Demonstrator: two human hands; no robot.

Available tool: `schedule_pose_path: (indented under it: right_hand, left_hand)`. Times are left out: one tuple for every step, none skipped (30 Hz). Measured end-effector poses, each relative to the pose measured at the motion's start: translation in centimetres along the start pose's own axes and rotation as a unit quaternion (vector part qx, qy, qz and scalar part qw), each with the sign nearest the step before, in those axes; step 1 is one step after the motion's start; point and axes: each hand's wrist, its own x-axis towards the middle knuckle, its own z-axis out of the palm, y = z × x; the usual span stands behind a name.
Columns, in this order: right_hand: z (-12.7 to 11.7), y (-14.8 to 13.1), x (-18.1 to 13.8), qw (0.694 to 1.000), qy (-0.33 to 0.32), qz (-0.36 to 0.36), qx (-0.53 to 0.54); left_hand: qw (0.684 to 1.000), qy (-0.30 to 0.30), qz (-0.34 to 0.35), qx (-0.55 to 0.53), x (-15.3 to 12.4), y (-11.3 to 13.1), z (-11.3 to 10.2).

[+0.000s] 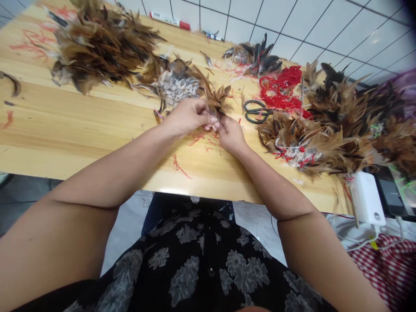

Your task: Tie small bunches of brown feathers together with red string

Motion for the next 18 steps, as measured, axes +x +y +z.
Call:
schedule_pose_path:
  right_hand:
    - [-0.1, 0.0, 0.0, 1.000, -0.008, 0.003, 0.016]
    - [-0.2, 0.1, 0.1, 0.999, -0.016, 0.004, 0.035]
    - [-0.3, 0.1, 0.1, 0.998, -0.025, 0.004, 0.056]
    - [-0.4, 0.1, 0.2, 0.996, -0.032, 0.001, 0.078]
    - [-0.5, 0.1, 0.2, 0.994, -0.037, -0.003, 0.100]
    - [-0.5, 0.1, 0.2, 0.992, -0.042, -0.008, 0.119]
    - [-0.6, 0.0, 0.3, 0.989, -0.047, -0.012, 0.136]
    - [-0.6, -0.1, 0.3, 0.987, -0.055, -0.015, 0.151]
    - [-0.6, -0.1, 0.3, 0.984, -0.064, -0.017, 0.163]
    - [-0.6, -0.1, 0.3, 0.982, -0.076, -0.019, 0.175]
    - [-0.7, -0.2, 0.3, 0.979, -0.087, -0.022, 0.185]
    - [-0.7, -0.2, 0.3, 0.976, -0.097, -0.024, 0.192]
    - [-0.7, -0.2, 0.3, 0.975, -0.102, -0.025, 0.196]
    - [-0.7, -0.2, 0.2, 0.975, -0.102, -0.024, 0.195]
    - [-0.8, -0.2, 0.2, 0.976, -0.101, -0.025, 0.190]
    - [-0.9, -0.2, 0.1, 0.977, -0.100, -0.028, 0.187]
    - [-0.9, -0.3, 0.1, 0.978, -0.098, -0.033, 0.183]
    - [-1.0, -0.4, 0.0, 0.979, -0.094, -0.040, 0.177]
  left_hand:
    - [1.000, 0.004, 0.004, -0.005, 0.2, -0.2, 0.1]
    - [1.000, 0.009, 0.009, -0.011, 0.3, -0.4, 0.1]
    - [1.000, 0.015, 0.015, -0.020, 0.4, -0.6, 0.1]
    - [0.999, 0.016, 0.020, -0.029, 0.6, -0.8, 0.2]
    - [0.999, 0.014, 0.023, -0.039, 0.7, -1.0, 0.2]
    - [0.999, 0.010, 0.023, -0.046, 0.7, -1.1, 0.2]
    - [0.999, 0.003, 0.020, -0.051, 0.8, -1.3, 0.2]
    - [0.998, -0.003, 0.014, -0.053, 0.8, -1.3, 0.2]
    - [0.998, -0.007, 0.007, -0.054, 0.8, -1.3, 0.2]
    - [0.998, -0.010, 0.000, -0.055, 0.8, -1.3, 0.1]
    - [0.998, -0.010, -0.007, -0.055, 0.8, -1.3, 0.1]
    - [0.998, -0.009, -0.014, -0.055, 0.8, -1.2, 0.1]
    - [0.998, -0.009, -0.018, -0.055, 0.8, -1.2, 0.1]
    - [0.998, -0.012, -0.019, -0.057, 0.8, -1.1, 0.1]
    - [0.998, -0.020, -0.017, -0.061, 0.7, -1.1, 0.2]
    - [0.997, -0.030, -0.013, -0.070, 0.6, -1.1, 0.2]
    - [0.996, -0.043, -0.005, -0.082, 0.5, -1.2, 0.2]
    - [0.994, -0.059, 0.005, -0.097, 0.4, -1.3, 0.2]
